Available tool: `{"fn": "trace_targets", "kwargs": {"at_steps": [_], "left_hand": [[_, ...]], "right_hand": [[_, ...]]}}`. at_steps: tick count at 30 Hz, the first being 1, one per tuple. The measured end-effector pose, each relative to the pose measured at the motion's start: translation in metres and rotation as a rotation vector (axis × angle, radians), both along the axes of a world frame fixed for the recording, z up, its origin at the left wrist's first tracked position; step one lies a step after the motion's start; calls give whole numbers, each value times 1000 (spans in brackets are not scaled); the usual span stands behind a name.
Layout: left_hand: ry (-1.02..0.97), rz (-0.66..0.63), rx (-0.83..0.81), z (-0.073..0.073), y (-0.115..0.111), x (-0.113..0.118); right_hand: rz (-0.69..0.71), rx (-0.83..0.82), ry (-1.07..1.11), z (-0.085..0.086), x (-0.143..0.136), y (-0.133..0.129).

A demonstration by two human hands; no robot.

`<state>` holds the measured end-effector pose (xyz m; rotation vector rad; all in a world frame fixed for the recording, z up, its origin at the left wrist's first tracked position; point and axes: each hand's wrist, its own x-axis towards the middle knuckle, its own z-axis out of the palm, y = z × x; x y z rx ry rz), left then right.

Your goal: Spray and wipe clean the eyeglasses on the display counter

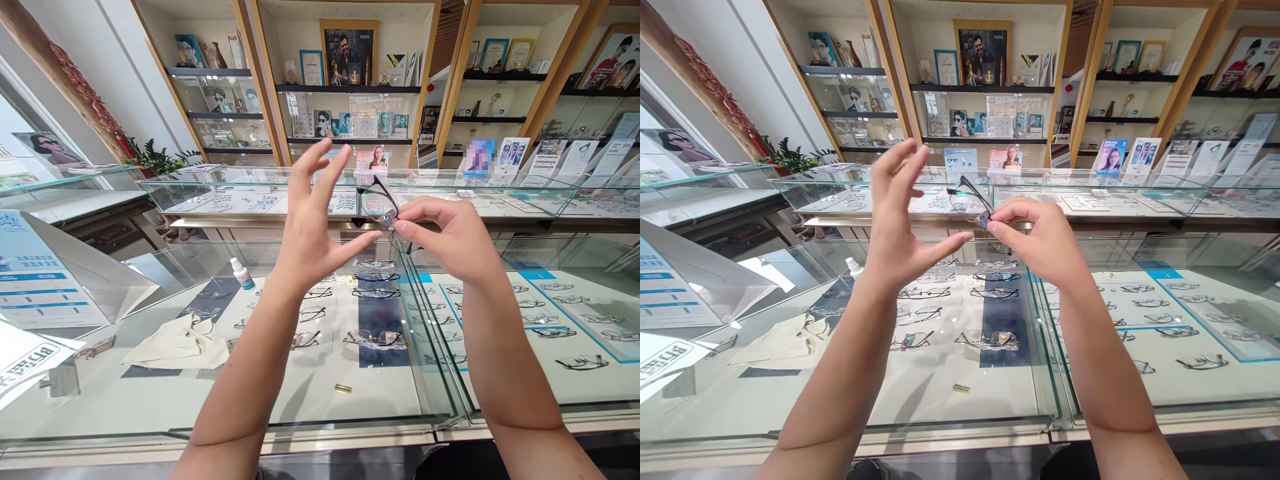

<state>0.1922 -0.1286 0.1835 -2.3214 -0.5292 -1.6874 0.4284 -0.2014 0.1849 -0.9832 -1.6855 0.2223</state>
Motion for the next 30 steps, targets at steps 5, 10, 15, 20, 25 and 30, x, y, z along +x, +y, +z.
{"fn": "trace_targets", "kwargs": {"at_steps": [5, 10, 15, 20, 25, 30], "left_hand": [[-166, -35, -192, -11, -29, 26], [-184, -185, -549, -16, -38, 43], [-269, -237, -718, -12, -31, 39], [-291, -217, -762, -13, -21, 36], [-274, -196, -794, -14, -12, 35], [-67, -64, -811, -14, -8, 32]], "right_hand": [[-145, 143, 36, -4, -7, 6], [-244, 282, -10, -11, -18, 8], [-261, 279, -108, -15, -30, 6], [-217, 180, -213, -13, -36, 0], [-188, 46, -228, -9, -33, -6], [-301, 95, -139, -7, -17, -7]]}}
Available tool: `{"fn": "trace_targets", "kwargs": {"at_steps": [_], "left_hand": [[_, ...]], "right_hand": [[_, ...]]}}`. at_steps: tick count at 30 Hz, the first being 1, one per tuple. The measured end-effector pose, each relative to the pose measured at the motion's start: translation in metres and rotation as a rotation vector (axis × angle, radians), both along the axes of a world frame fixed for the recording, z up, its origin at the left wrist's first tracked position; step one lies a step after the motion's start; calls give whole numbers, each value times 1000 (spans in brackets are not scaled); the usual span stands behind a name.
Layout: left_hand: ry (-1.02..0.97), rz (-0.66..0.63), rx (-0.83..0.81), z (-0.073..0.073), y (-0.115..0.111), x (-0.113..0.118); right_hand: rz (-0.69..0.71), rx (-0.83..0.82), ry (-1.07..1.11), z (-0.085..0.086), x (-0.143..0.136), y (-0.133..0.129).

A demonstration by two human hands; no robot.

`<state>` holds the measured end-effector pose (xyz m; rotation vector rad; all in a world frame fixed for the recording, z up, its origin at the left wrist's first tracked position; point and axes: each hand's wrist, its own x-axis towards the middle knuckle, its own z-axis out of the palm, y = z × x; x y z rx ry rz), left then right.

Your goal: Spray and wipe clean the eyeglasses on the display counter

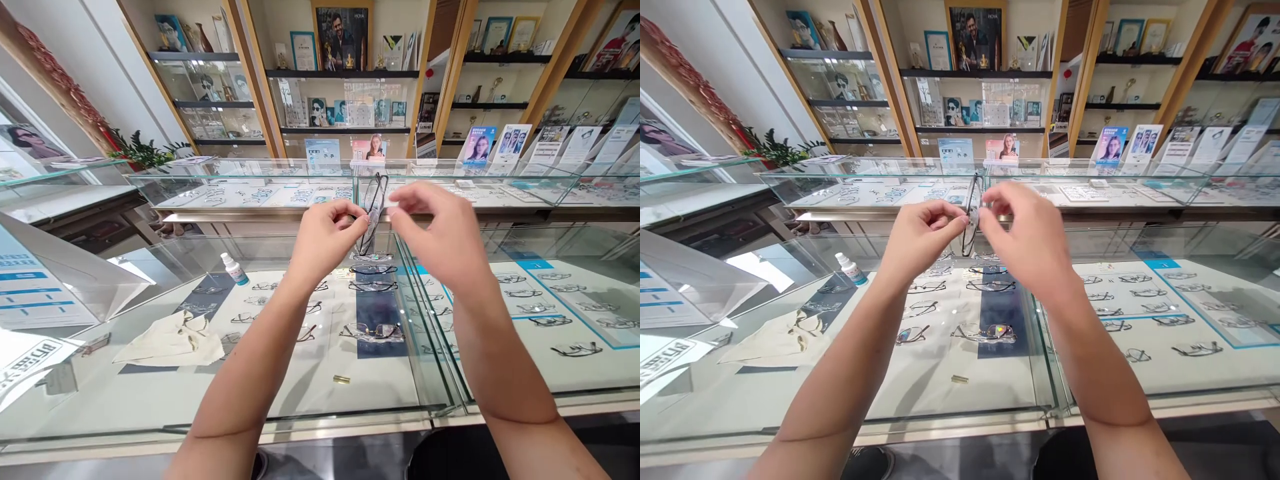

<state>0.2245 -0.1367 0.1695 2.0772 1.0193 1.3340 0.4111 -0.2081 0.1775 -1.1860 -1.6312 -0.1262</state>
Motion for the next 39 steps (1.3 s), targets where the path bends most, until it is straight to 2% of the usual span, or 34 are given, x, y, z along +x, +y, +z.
{"fn": "trace_targets", "kwargs": {"at_steps": [2, 5, 11, 15, 22, 28, 35, 39], "left_hand": [[190, 1, -12, -1, 0, 2], [472, -10, -22, -5, 1, 8], [932, -59, -7, -20, 8, 24], [1130, -147, -50, -32, 12, 35], [1328, -193, -174, -45, 10, 51], [1450, -229, -170, -58, 12, 60], [1485, -248, -163, -73, 20, 64], [1475, -244, -147, -79, 23, 65]], "right_hand": [[-53, 78, 48, 1, 6, 0], [-37, 127, 70, 4, 9, -1], [32, 99, 47, 8, 4, -7], [85, 53, 59, 11, 4, -11], [213, -20, 20, 18, 1, -15], [204, -40, 1, 19, -2, -17], [198, -30, -14, 18, -2, -16], [153, -81, -20, 19, -3, -17]]}}
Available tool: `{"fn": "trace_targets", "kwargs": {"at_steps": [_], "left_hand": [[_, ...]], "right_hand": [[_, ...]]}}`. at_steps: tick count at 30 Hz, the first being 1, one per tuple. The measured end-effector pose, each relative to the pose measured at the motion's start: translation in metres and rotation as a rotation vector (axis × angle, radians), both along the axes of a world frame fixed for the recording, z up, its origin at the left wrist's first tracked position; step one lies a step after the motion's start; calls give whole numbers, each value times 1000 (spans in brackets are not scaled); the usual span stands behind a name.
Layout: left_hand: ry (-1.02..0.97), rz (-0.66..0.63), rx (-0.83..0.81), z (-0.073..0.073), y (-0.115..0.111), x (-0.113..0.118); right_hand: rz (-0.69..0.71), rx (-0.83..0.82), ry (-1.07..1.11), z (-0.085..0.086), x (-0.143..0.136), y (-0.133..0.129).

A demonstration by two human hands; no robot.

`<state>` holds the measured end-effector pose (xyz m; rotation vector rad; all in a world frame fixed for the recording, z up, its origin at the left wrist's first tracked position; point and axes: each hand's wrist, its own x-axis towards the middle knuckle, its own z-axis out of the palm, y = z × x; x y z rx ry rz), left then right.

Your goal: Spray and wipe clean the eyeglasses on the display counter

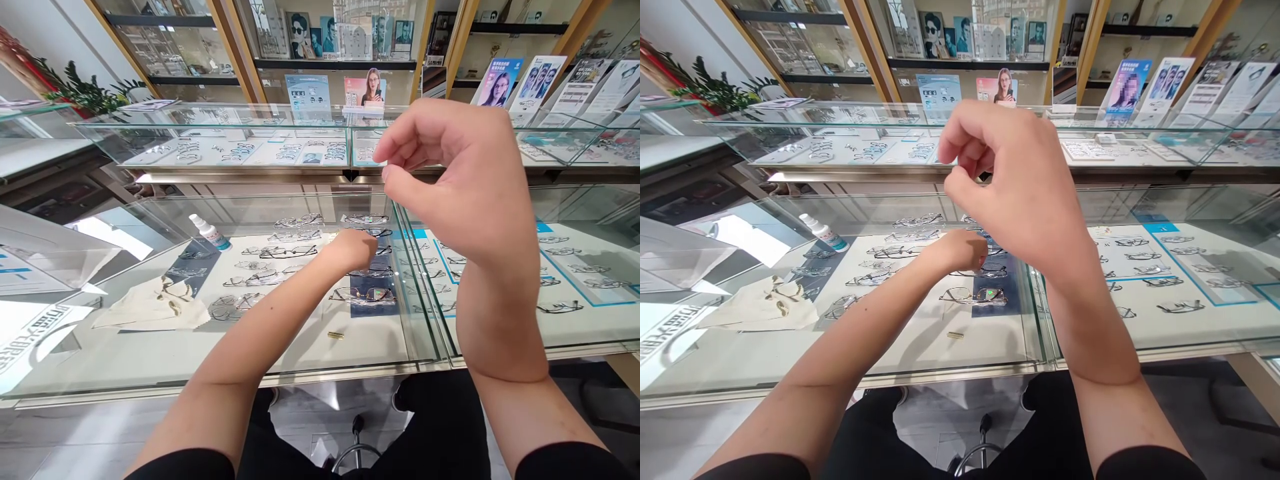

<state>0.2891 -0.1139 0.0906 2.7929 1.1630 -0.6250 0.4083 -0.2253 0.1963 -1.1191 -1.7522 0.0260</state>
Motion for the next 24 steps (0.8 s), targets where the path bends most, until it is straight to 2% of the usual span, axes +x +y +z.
{"fn": "trace_targets", "kwargs": {"at_steps": [5, 9, 13, 17, 24], "left_hand": [[30, -8, -12, -2, 0, 2], [33, 11, -26, 3, 3, 0], [-47, 96, 49, 6, 11, -7], [-252, 153, 143, -2, 20, -9], [-410, 186, 96, -21, 23, 0]], "right_hand": [[16, 47, -6, -1, 0, 0], [-17, -7, -16, -1, 0, 0], [23, 29, -10, -1, -1, 0], [30, 49, -10, -1, -2, 0], [-33, -18, -49, -1, -2, -1]]}}
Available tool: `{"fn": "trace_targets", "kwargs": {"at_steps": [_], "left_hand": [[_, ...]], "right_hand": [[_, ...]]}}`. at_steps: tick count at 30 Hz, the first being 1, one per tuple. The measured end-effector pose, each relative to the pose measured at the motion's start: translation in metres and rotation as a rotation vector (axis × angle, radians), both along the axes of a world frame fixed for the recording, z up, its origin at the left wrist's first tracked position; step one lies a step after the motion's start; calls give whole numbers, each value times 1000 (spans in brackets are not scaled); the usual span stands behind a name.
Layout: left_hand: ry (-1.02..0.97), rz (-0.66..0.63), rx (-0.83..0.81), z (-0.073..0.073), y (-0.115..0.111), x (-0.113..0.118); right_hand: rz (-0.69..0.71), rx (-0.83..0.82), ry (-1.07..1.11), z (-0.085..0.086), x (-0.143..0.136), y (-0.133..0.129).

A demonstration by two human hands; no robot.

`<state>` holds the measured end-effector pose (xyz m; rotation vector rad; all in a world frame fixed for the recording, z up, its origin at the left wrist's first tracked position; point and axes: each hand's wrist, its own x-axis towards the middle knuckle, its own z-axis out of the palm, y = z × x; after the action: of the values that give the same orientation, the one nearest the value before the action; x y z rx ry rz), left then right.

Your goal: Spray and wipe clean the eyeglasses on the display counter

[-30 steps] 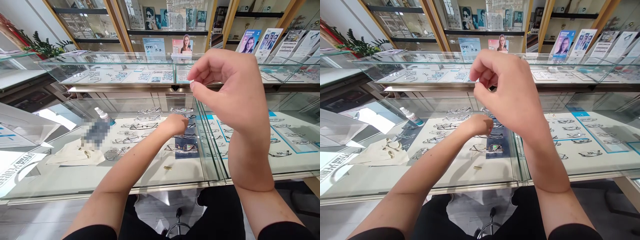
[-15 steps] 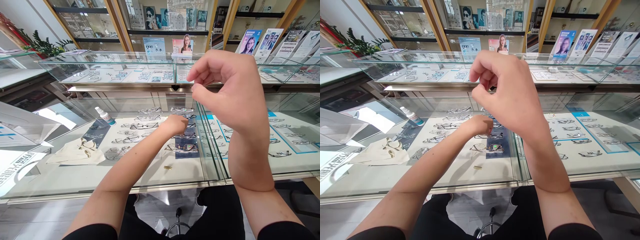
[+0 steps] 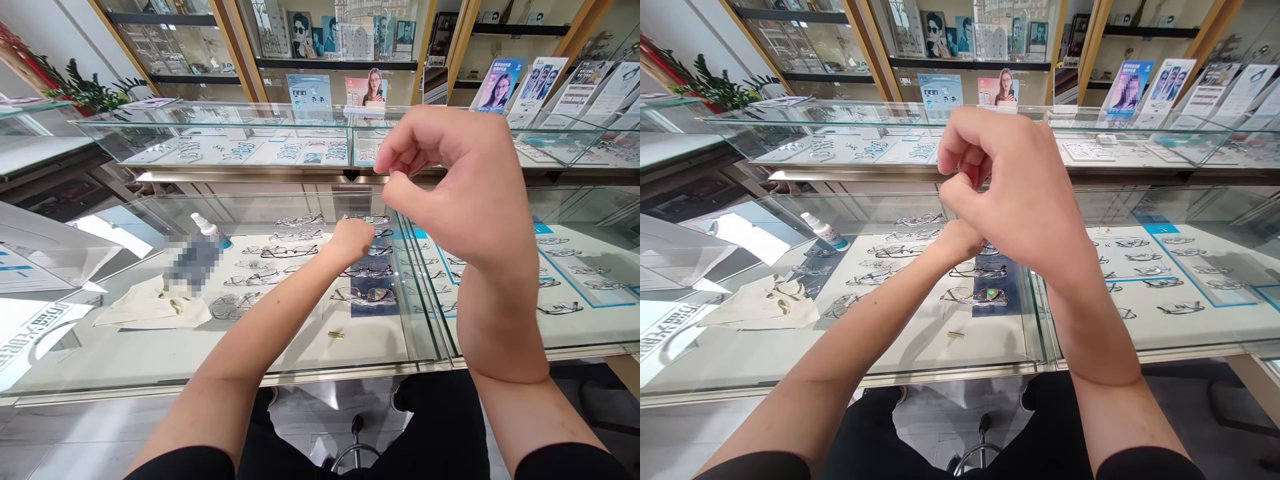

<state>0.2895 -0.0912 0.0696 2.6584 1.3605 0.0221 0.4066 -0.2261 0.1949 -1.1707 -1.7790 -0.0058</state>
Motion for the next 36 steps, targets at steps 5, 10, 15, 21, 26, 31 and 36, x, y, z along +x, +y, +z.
{"fn": "trace_targets", "kwargs": {"at_steps": [5, 10, 15, 21, 26, 31, 36], "left_hand": [[-20, 4, -18, -5, -3, 3], [35, -23, 14, 7, -1, -4], [-117, -65, 98, 43, -4, -30], [-820, -95, 108, 91, -25, -64], [-1273, -161, 65, 111, -45, -78], [-1425, -229, 21, 115, -58, -82], [-1463, -315, -76, 115, -62, -82]], "right_hand": [[-2, -13, -15, 1, 0, -1], [0, -5, 24, 0, 0, -1], [104, -8, 105, -3, 4, 4], [271, 22, 207, -4, 7, 7], [390, 36, 308, -7, 8, 11], [470, 61, 372, -9, 7, 15], [488, 53, 384, -12, 6, 18]]}}
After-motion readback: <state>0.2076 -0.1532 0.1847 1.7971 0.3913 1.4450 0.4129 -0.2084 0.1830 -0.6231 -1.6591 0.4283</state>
